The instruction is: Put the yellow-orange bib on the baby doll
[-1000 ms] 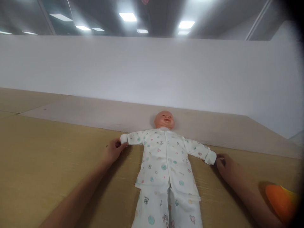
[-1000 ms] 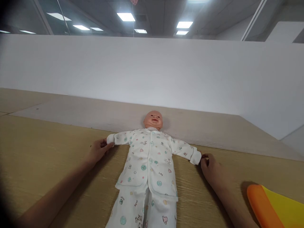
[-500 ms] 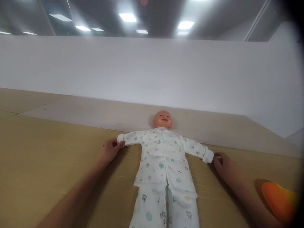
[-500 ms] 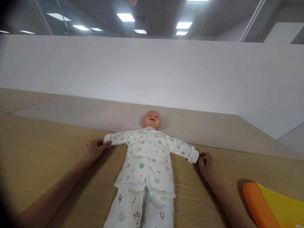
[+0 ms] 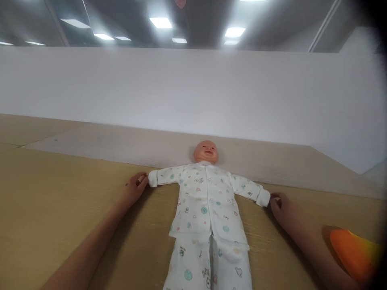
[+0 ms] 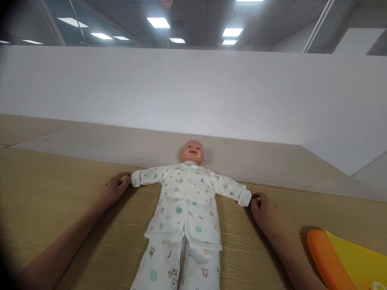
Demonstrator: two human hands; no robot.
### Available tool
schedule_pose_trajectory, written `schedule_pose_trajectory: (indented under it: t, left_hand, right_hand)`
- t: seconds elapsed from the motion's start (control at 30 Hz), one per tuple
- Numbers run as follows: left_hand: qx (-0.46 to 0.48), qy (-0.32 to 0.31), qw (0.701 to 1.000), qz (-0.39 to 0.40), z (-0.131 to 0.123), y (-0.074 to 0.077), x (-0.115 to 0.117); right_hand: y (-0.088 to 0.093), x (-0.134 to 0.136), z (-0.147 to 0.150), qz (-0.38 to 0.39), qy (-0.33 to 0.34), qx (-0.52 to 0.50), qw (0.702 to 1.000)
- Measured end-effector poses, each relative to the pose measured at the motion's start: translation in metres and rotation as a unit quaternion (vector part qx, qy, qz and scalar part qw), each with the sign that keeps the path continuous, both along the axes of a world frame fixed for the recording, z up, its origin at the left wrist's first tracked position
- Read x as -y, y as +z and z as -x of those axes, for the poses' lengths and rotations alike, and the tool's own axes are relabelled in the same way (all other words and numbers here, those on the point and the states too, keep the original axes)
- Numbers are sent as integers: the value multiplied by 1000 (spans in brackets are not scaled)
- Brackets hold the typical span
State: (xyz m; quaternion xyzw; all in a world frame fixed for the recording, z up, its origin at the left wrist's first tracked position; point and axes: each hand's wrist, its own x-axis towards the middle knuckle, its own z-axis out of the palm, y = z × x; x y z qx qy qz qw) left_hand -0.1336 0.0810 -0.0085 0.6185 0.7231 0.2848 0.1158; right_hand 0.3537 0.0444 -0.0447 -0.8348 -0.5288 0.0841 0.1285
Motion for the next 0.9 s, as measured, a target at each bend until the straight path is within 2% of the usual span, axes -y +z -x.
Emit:
schedule_pose_trajectory:
  t: [0.1,0.2,0.4,0.5,0.6,0.9]
  left_hand:
    - [-7,-71,997,22,8,-2,-4]
    - [-10,-99,994,53,17,-4,-11]
    - [0,-102,993,58,21,-7,-17]
    - [-8,-94,994,61,20,-6,-17]
    - [-15,-115,991,60,20,-4,-16]
    - [-104,-89,986,92,31,-1,-22]
  right_hand:
    - [2,1,0,2,11,-26,1000]
    - [4,3,1,-5,21,-30,999]
    - [-1,1,-9,-29,34,-76,996]
    - [-7,-2,-24,-44,102,-120,987]
    - [-8,-4,-35,-34,166,-153,974]
    - [3,0,-33,-17,180,-60,982]
